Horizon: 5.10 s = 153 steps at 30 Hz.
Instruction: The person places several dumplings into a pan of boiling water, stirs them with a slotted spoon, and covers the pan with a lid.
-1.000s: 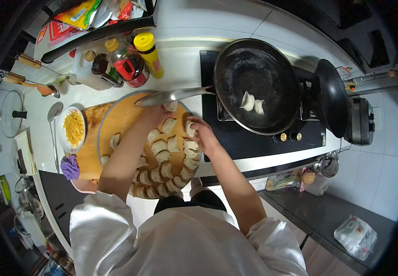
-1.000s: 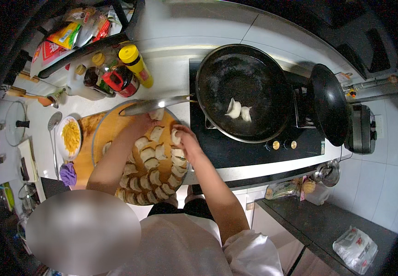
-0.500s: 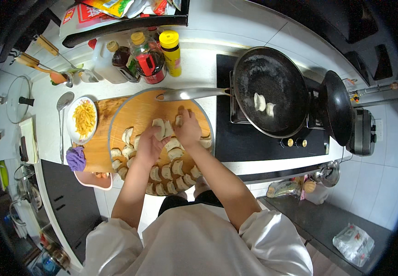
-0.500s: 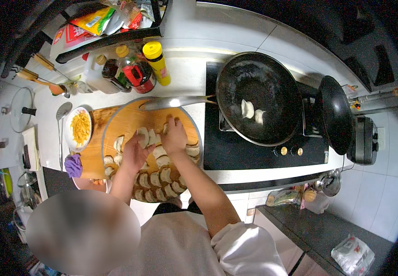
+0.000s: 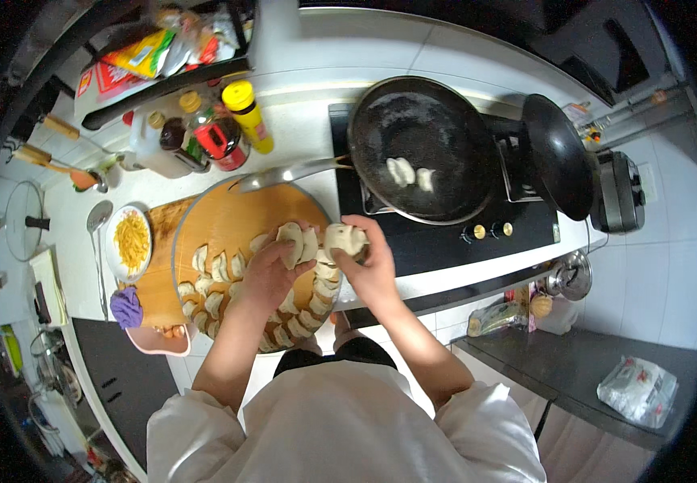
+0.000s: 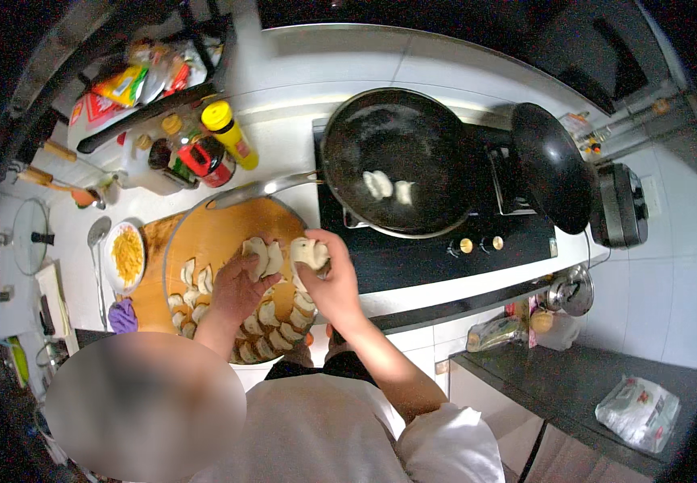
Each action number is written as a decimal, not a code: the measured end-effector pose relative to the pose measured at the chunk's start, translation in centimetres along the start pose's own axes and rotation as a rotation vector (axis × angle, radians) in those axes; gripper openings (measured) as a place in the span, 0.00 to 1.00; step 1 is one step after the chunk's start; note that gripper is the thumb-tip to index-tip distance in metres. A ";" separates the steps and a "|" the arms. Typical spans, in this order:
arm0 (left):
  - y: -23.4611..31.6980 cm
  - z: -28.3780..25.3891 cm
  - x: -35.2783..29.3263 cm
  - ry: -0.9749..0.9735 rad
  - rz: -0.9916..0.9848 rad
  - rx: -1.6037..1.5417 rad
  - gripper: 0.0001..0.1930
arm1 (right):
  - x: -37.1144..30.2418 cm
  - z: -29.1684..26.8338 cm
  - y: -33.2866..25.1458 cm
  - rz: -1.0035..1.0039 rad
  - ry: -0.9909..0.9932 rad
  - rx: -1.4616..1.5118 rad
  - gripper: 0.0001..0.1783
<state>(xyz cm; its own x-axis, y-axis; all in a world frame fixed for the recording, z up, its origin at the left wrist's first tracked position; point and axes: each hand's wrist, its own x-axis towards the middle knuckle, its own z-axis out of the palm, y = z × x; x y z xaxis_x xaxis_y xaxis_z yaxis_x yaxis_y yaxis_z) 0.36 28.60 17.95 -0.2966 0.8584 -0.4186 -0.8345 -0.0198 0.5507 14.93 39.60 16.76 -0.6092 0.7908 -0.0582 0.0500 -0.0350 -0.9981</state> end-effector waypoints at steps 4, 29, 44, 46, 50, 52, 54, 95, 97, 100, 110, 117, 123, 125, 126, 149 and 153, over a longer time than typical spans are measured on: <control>0.1 5.6 2.7 -0.125 -0.005 0.275 0.20 | 1.0 -6.2 -3.4 -0.155 0.096 -0.128 0.27; -6.4 13.9 26.2 0.037 0.388 1.491 0.18 | 13.9 -20.0 -3.2 -0.346 0.135 -1.096 0.18; -1.7 11.8 8.0 0.120 0.752 1.171 0.09 | 4.5 -10.0 -7.7 -0.448 0.051 -0.574 0.18; -2.4 8.9 5.0 0.194 0.761 1.155 0.09 | 2.3 -6.4 -6.5 -0.345 -0.116 -0.488 0.20; -4.1 2.4 2.1 0.376 0.715 1.064 0.09 | 0.7 -0.2 -0.9 -0.242 -0.261 -0.461 0.23; -5.2 -1.5 1.3 0.469 0.672 1.031 0.11 | 0.4 1.9 2.6 -0.159 -0.318 -0.502 0.22; -5.9 -4.9 0.7 0.538 0.564 0.996 0.11 | -0.1 2.8 6.3 -0.158 -0.274 -0.610 0.23; -7.1 -9.9 4.9 -0.044 0.200 2.178 0.20 | 1.5 -1.8 14.6 0.455 -0.281 -0.024 0.19; -7.0 -9.4 4.8 -0.086 0.165 2.169 0.19 | 0.8 -1.5 15.0 0.326 -0.292 -0.280 0.17; -6.7 -9.3 4.0 -0.114 0.166 2.073 0.21 | 0.2 -0.4 13.4 0.263 -0.294 -0.576 0.17; -6.7 -10.5 3.3 -0.223 0.292 2.245 0.18 | 1.0 -0.1 14.3 0.209 -0.325 -0.815 0.16; -5.8 -10.3 3.5 0.227 -0.089 1.046 0.20 | 0.7 -0.2 14.0 0.196 -0.333 -0.722 0.20; -5.8 -10.5 2.7 0.327 -0.308 0.363 0.16 | 1.4 2.9 11.7 0.182 -0.378 -1.113 0.23; -6.0 -9.3 2.0 0.345 -0.309 0.312 0.16 | 1.7 2.8 12.0 0.186 -0.379 -1.131 0.23; -6.1 -9.4 1.6 0.335 -0.288 0.294 0.16 | 2.1 2.6 11.9 0.251 -0.373 -1.071 0.22; -2.3 4.3 0.7 -0.176 -0.117 0.274 0.20 | -0.6 -8.7 -0.8 0.504 -0.367 1.072 0.20; -2.1 6.5 2.4 -0.204 -0.105 0.451 0.16 | -0.4 -10.4 -1.7 0.462 -0.347 1.005 0.18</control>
<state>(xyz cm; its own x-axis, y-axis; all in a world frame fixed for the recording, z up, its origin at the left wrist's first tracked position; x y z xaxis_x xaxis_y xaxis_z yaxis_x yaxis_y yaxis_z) 4.43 34.06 20.45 -0.0874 0.9274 -0.3637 -0.5576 0.2570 0.7893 23.32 45.74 18.71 -0.8891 0.3717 -0.2672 -0.2324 -0.8694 -0.4361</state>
